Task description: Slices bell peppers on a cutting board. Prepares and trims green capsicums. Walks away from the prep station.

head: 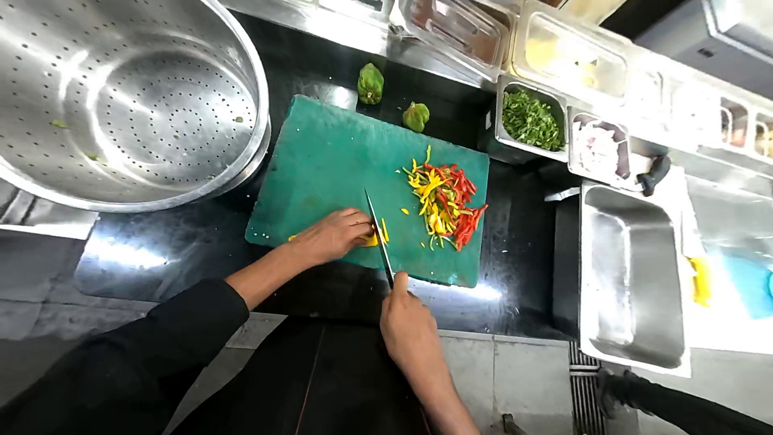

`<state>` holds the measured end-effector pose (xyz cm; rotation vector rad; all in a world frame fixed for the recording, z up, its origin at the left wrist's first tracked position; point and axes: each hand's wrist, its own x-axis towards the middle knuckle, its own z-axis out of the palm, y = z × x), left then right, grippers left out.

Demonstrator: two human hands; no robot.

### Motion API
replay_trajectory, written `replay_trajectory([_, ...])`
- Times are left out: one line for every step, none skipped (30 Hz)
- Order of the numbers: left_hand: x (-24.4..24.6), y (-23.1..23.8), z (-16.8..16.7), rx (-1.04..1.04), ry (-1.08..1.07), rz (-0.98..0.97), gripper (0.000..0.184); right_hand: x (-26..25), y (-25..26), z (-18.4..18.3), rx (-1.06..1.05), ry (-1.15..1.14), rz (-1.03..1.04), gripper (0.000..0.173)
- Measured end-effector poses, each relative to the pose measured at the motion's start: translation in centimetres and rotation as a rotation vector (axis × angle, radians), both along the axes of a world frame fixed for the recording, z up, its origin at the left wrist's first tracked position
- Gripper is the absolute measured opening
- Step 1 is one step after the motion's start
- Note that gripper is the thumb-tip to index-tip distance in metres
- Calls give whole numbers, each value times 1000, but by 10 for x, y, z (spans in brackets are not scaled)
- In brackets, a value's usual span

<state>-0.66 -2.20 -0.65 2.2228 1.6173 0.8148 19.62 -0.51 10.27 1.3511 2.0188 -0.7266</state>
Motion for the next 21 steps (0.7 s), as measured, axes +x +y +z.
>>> replay_trajectory([-1, 0, 0, 3, -7, 6, 16, -4, 1, -7, 10, -2, -2, 34])
replay_trajectory([-2, 0, 0, 1, -17, 4, 16, -7, 1, -17, 38, 10, -6, 33])
replay_trajectory([-1, 0, 0, -1, -25, 4, 15, -9, 2, -22, 67, 24, -6, 31])
replay_trajectory([0, 0, 0, -10, -30, 7, 15, -8, 2, -20, 75, 25, 5, 31])
replay_trajectory([0, -1, 2, -17, -30, 8, 15, -5, 2, -12, 65, 25, 16, 32])
replay_trajectory([-1, -1, 3, -23, -30, 6, 15, -2, 1, -5, 50, 27, 25, 33])
replay_trajectory([-2, -1, 4, -28, -33, 9, 15, -1, 1, -2, 34, 20, 34, 34])
replay_trajectory([-4, 0, 4, -27, -39, 11, 14, -3, 3, -3, 22, 15, 36, 34])
replay_trajectory([-4, 0, 3, -29, -48, 13, 15, -7, 4, -10, 25, 16, 32, 34])
replay_trajectory([-4, -1, 3, -33, -52, 11, 15, -11, 6, -17, 38, 18, 24, 32])
replay_trajectory([-3, -2, 3, -43, -56, 7, 15, -12, 7, -18, 52, 22, 24, 31])
replay_trajectory([-3, -3, 4, -63, -57, 3, 16, -11, 7, -14, 47, 20, 28, 32])
replay_trajectory([-4, -4, 7, -85, -57, -3, 16, -8, 6, -7, 32, 19, 32, 34])
replay_trajectory([-5, -5, 8, -92, -59, -6, 16, -6, 4, -3, 16, 16, 33, 34])
replay_trajectory([-6, -5, 8, -91, -65, -3, 16, -7, 5, -4, 5, 14, 30, 35])
replay_trajectory([-7, -4, 8, -85, -78, 1, 16, -11, 6, -10, 1, 16, 20, 35])
replay_trajectory([-7, -4, 7, -84, -88, 2, 16, -14, 6, -17, 8, 19, 11, 35])
replay_trajectory([-6, -4, 8, -86, -91, 4, 16, -15, 7, -18, 19, 16, 14, 34])
replay_trajectory([-5, -5, 8, -85, -85, 8, 16, -14, 7, -13, 24, 18, 20, 34])
replay_trajectory([-4, -6, 8, -82, -65, 12, 16, -12, 5, -6, 18, 17, 23, 35])
replay_trajectory([-5, -6, 7, -73, -35, 18, 16, -9, 4, -1, 18, 19, 26, 36])
